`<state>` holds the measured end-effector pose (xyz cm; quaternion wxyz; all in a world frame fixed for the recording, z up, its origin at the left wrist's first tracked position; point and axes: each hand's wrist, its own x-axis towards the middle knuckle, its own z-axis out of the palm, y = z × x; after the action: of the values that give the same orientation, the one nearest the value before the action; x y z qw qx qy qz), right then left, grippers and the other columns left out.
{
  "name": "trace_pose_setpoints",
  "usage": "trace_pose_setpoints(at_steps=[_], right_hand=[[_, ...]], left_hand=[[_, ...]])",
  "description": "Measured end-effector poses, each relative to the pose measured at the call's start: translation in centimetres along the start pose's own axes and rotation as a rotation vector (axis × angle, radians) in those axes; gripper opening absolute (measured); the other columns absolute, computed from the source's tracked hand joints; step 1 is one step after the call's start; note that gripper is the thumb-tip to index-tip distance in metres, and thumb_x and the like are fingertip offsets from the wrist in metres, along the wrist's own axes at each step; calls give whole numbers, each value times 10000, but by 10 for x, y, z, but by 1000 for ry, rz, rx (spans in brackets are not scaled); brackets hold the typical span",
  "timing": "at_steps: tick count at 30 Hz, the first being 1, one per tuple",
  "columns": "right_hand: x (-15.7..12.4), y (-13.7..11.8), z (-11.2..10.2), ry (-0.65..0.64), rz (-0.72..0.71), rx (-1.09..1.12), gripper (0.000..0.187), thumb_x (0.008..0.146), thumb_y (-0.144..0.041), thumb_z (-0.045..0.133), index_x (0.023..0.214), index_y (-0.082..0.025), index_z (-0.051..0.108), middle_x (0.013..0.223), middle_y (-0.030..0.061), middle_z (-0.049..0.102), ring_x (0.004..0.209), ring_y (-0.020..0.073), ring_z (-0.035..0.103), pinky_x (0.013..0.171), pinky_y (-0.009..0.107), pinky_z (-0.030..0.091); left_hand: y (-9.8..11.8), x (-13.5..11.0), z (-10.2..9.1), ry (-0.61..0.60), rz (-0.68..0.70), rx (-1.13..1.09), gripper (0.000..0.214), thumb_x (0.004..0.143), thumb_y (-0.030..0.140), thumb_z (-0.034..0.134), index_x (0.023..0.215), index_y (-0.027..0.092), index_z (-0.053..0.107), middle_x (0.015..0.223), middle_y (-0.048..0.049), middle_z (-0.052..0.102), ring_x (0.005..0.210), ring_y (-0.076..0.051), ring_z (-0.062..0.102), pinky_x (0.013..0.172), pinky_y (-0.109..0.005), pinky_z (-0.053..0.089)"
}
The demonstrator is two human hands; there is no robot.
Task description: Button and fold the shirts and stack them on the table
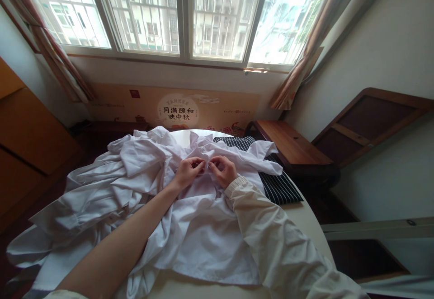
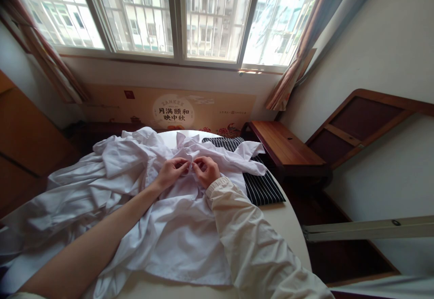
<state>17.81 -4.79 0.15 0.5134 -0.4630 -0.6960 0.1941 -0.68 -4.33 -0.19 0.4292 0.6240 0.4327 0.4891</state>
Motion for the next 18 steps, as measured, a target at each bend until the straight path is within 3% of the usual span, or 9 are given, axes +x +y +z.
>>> trace_pose_setpoints(at_steps=[3, 6, 14, 18], right_hand=[[1, -4, -1, -46, -111, -17, 157, 893, -369, 702, 877, -223, 755, 885, 68, 732, 834, 215, 671, 794, 345, 581], [1, -6, 0, -50, -132, 21, 144, 915, -336, 671, 894, -220, 753, 913, 70, 724, 851, 210, 674, 787, 337, 579], [0, -2, 1, -6, 23, 59, 227, 852, -419, 760, 954, -220, 726, 884, 49, 753, 742, 193, 682, 741, 332, 595], [1, -1, 1, 9, 22, 30, 273, 866, -481, 764, 946, -220, 764, 910, 67, 767, 757, 204, 687, 773, 353, 600]], left_hand=[[2, 1, 0, -6, 18, -15, 436, 838, 563, 767, 967, 149, 802, 901, -91, 800, 740, -206, 738, 660, -281, 610], [8, 1, 0, -20, -10, -57, 450, 816, 568, 779, 955, 141, 803, 895, -90, 798, 748, -207, 732, 668, -285, 611], [14, -1, -2, -60, -63, -119, 491, 755, 547, 845, 1006, 127, 806, 919, -101, 803, 761, -204, 728, 671, -276, 596], [10, 0, -1, -45, -45, -130, 448, 782, 543, 815, 968, 135, 802, 880, -92, 797, 728, -194, 718, 655, -273, 588]])
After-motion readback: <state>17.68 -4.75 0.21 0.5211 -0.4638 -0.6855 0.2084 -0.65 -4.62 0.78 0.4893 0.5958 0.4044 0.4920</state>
